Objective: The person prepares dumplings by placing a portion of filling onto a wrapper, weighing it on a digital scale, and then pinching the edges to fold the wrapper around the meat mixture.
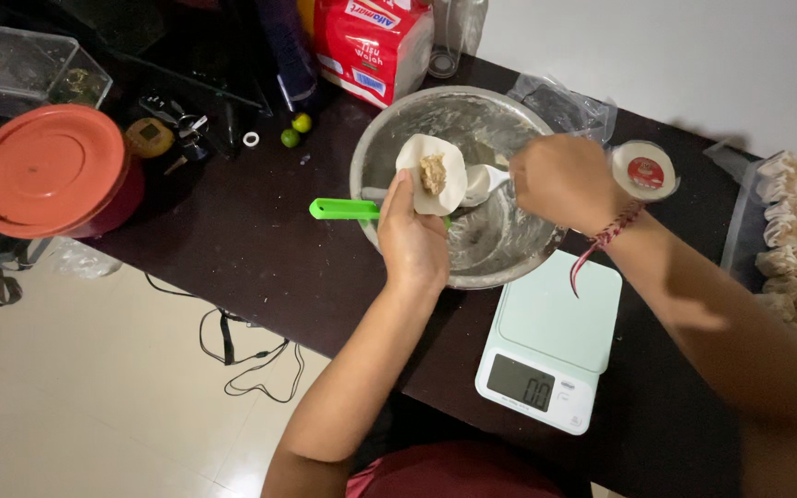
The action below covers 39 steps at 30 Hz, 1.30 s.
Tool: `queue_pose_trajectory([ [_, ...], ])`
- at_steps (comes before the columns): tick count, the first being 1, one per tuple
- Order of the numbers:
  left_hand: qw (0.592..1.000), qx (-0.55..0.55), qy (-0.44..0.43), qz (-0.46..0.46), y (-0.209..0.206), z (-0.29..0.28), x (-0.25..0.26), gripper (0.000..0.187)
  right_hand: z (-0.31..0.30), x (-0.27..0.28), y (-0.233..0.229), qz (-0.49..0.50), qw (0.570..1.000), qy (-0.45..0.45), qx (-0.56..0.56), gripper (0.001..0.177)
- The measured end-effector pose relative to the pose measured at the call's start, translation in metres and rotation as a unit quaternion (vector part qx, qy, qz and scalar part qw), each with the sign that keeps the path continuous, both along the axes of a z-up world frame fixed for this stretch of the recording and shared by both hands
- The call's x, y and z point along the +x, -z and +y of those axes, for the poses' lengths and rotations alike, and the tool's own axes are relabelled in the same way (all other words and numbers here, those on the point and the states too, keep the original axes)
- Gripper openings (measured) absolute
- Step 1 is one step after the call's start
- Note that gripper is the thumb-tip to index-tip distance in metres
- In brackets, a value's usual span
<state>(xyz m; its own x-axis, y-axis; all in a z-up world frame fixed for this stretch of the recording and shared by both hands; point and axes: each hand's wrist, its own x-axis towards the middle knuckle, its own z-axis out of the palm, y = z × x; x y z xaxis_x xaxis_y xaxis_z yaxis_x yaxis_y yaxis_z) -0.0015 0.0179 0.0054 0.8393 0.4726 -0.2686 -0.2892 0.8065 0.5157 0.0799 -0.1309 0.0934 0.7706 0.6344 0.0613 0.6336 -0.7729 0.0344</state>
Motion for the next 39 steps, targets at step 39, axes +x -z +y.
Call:
queue_pose_trajectory([
  [39, 0.994, -0.096, 0.033, -0.037, -0.016, -0.005, -0.002, 0.034, -0.033, -0.049, -0.047, 0.030, 0.934, -0.154, 0.320, 0.016],
])
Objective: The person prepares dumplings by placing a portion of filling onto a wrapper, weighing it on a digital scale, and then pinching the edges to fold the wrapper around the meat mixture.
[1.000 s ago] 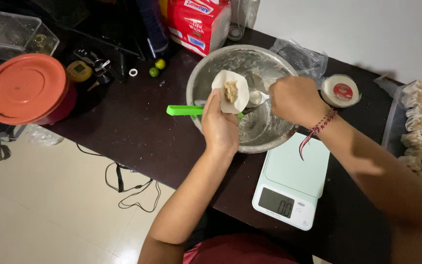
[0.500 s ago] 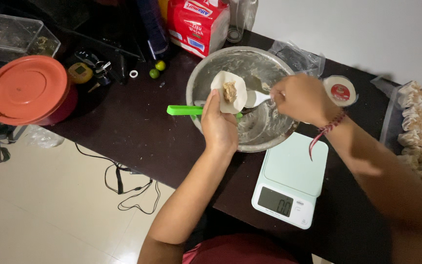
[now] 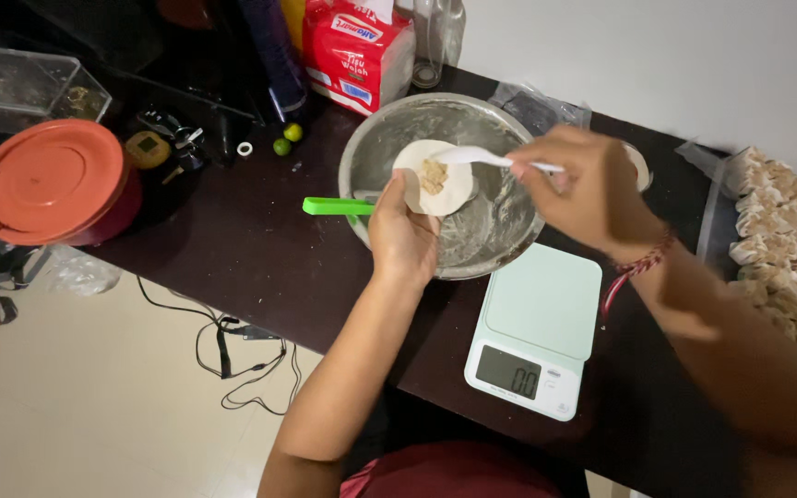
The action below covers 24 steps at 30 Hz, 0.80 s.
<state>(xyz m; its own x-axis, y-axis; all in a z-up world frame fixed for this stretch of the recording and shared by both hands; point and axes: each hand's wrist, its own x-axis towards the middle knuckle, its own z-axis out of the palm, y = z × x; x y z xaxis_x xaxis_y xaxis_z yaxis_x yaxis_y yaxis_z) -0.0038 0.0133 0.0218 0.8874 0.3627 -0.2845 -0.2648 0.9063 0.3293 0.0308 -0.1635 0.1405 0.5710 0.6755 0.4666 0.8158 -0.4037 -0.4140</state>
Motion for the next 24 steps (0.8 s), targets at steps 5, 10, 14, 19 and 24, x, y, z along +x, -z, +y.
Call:
queue_pose_trajectory([
  [5, 0.997, -0.062, 0.044, -0.017, -0.004, 0.008, -0.002, 0.032, 0.002, -0.002, 0.028, -0.126, 0.989, -0.005, 0.071, 0.017],
  [10, 0.993, -0.092, 0.069, -0.021, -0.018, 0.013, -0.003, 0.036, -0.009, 0.006, 0.038, -0.198, 0.979, -0.019, 0.051, 0.025],
  [14, 0.992, -0.102, 0.066, -0.029, -0.021, 0.016, -0.005, 0.037, -0.022, 0.016, 0.040, -0.257, 0.965, -0.021, 0.047, 0.024],
  [19, 0.996, -0.071, 0.052, -0.035, -0.005, 0.018, 0.003, 0.034, -0.023, 0.020, 0.036, -0.312, 0.946, -0.026, 0.090, 0.021],
  [24, 0.998, -0.015, 0.047, -0.041, -0.015, 0.005, -0.002, 0.030, -0.020, 0.007, 0.034, -0.260, 0.957, -0.020, 0.127, 0.013],
])
